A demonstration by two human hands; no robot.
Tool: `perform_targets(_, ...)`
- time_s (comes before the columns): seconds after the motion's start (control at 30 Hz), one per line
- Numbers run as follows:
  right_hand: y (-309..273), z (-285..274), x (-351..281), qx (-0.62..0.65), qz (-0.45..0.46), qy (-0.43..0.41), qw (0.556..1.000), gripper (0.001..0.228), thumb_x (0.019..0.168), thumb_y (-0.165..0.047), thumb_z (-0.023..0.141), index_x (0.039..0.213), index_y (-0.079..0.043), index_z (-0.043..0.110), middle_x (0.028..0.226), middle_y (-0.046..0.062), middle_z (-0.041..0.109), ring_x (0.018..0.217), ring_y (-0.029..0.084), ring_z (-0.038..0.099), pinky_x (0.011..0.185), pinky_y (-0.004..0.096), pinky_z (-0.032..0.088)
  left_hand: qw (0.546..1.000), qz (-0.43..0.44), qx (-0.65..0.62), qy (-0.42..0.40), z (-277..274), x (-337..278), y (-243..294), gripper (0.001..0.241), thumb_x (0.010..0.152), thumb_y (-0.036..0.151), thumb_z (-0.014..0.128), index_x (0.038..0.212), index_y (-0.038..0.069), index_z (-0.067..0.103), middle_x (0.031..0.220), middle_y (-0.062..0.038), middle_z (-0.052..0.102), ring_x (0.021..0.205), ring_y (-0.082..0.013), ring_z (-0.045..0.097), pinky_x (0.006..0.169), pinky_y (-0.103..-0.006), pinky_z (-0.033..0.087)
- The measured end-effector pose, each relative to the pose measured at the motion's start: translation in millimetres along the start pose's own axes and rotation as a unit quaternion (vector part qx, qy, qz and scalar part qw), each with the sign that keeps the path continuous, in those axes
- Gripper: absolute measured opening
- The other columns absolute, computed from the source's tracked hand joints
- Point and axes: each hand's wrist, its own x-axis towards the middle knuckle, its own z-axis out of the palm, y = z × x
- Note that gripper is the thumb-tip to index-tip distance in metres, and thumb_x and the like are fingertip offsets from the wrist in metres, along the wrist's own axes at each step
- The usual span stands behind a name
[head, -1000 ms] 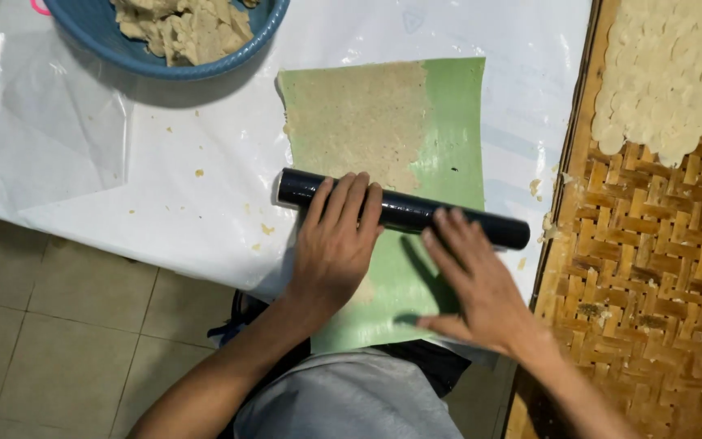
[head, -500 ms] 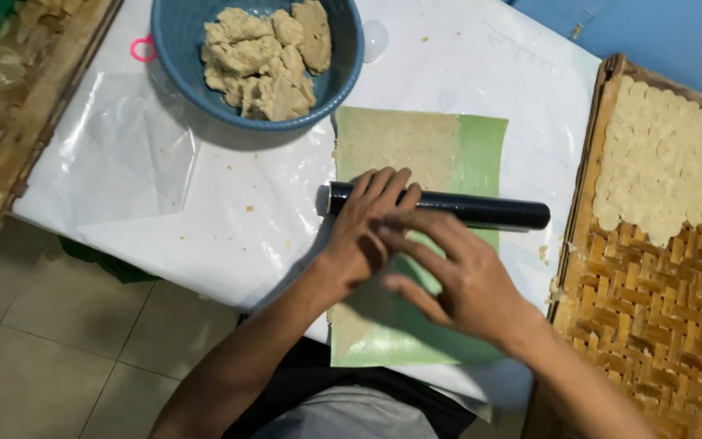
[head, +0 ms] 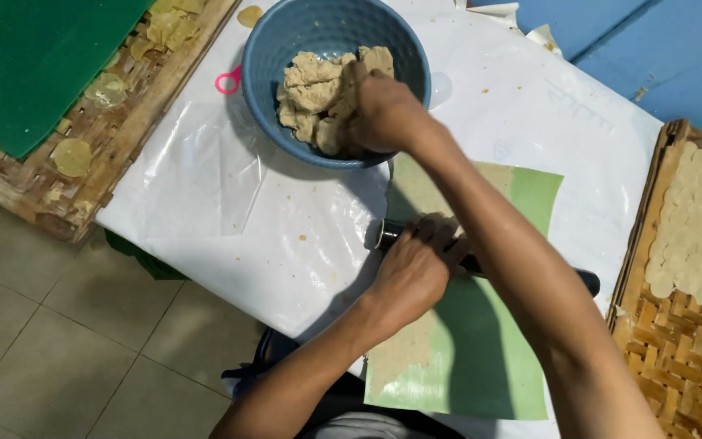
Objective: The recorder takes small pieces of dough from a bowl, rolls them flat using a cylindrical tool on a leaf, and places the flattened crackers onto a woven tray.
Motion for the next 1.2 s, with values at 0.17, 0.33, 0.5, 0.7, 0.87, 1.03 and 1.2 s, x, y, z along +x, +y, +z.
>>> perform_targets(0.17, 54.6, -4.4, 2.3, 0.083, -0.115, 0.119, 0.983, 0.061, 0.072, 0.003, 0.081, 0.129, -0.007, 0.065, 0.124, 0.015, 0.072, 0.102, 0.035, 0.073, 0.088, 0.044, 0.062, 0.999, 0.004, 0.03, -0.043, 1.0, 8.2, -2.7, 0.023, 0.087, 0.007, 0.064, 0.107, -0.001, 0.074, 0.109, -0.022, 0.069, 0.101, -0.0358, 0.059, 0.108, -0.0527, 0.037)
perform_targets(0.33, 51.4, 7.5, 19.7, 0.021, -0.218, 0.279, 0.935, 0.044, 0.071, 0.007, 0.081, 0.113, 0.0, 0.074, 0.109, 0.016, 0.066, 0.09, 0.033, 0.07, 0.086, 0.042, 0.061, 1.0, 0.012, 0.015, -0.024, 0.0, 8.8, -2.7, 0.02, 0.087, 0.004, 0.063, 0.102, -0.004, 0.074, 0.104, -0.027, 0.07, 0.099, -0.0401, 0.061, 0.104, -0.054, 0.039)
perform_targets(0.5, 18.6, 25.3, 47.9, -0.06, -0.296, 0.149, 0.942, 0.08, 0.063, -0.013, 0.089, 0.137, -0.01, 0.061, 0.126, 0.011, 0.062, 0.113, 0.037, 0.059, 0.099, 0.052, 0.05, 1.0, -0.016, -0.008, -0.019, 3.5, 3.8, -1.3, 0.026, 0.079, -0.003, 0.058, 0.1, 0.0, 0.073, 0.104, -0.024, 0.07, 0.092, -0.0401, 0.066, 0.107, -0.0575, 0.037)
perform_targets(0.7, 55.8, 23.7, 77.1, 0.236, -0.222, 0.163, 0.932, 0.06, 0.098, -0.042, 0.038, 0.142, -0.001, 0.039, 0.125, 0.028, 0.069, 0.114, 0.051, 0.065, 0.087, 0.065, 0.058, 0.997, -0.023, 0.021, -0.073, -0.9, 7.1, 1.3, 0.021, 0.09, 0.004, 0.059, 0.095, -0.002, 0.078, 0.08, -0.022, 0.071, 0.077, -0.0339, 0.06, 0.102, -0.0527, 0.037)
perform_targets(0.87, 57.1, 3.7, 47.4, 0.287, -0.162, 0.153, 0.932, 0.064, 0.101, -0.056, 0.031, 0.127, -0.006, 0.061, 0.115, 0.017, 0.064, 0.101, 0.031, 0.064, 0.08, 0.044, 0.054, 0.998, -0.003, 0.025, -0.05, -5.9, 8.5, 1.4, 0.015, 0.084, 0.002, 0.064, 0.093, -0.003, 0.076, 0.09, -0.023, 0.07, 0.09, -0.0344, 0.058, 0.107, -0.0518, 0.038)
perform_targets(1.03, 56.4, 9.9, 52.3, 0.234, -0.244, 0.15, 0.929, 0.062, 0.098, -0.055, 0.063, 0.125, 0.001, 0.061, 0.106, 0.02, 0.073, 0.085, 0.029, 0.077, 0.07, 0.033, 0.067, 0.998, -0.009, 0.022, -0.06, -4.4, 9.8, 0.9, 0.014, 0.086, 0.003, 0.065, 0.092, -0.003, 0.077, 0.088, -0.023, 0.07, 0.09, -0.0349, 0.059, 0.108, -0.0528, 0.038)
perform_targets(1.2, 33.7, 2.1, 37.3, 0.188, -0.237, 0.046, 0.952, 0.026, 0.095, -0.02, 0.073, 0.112, -0.005, 0.06, 0.108, 0.014, 0.074, 0.091, 0.026, 0.075, 0.077, 0.039, 0.063, 0.997, -0.015, 0.034, -0.068, -8.5, 11.2, 3.4, 0.026, 0.093, 0.011, 0.059, 0.112, -0.001, 0.072, 0.113, -0.023, 0.07, 0.098, -0.0373, 0.06, 0.099, -0.0523, 0.037)
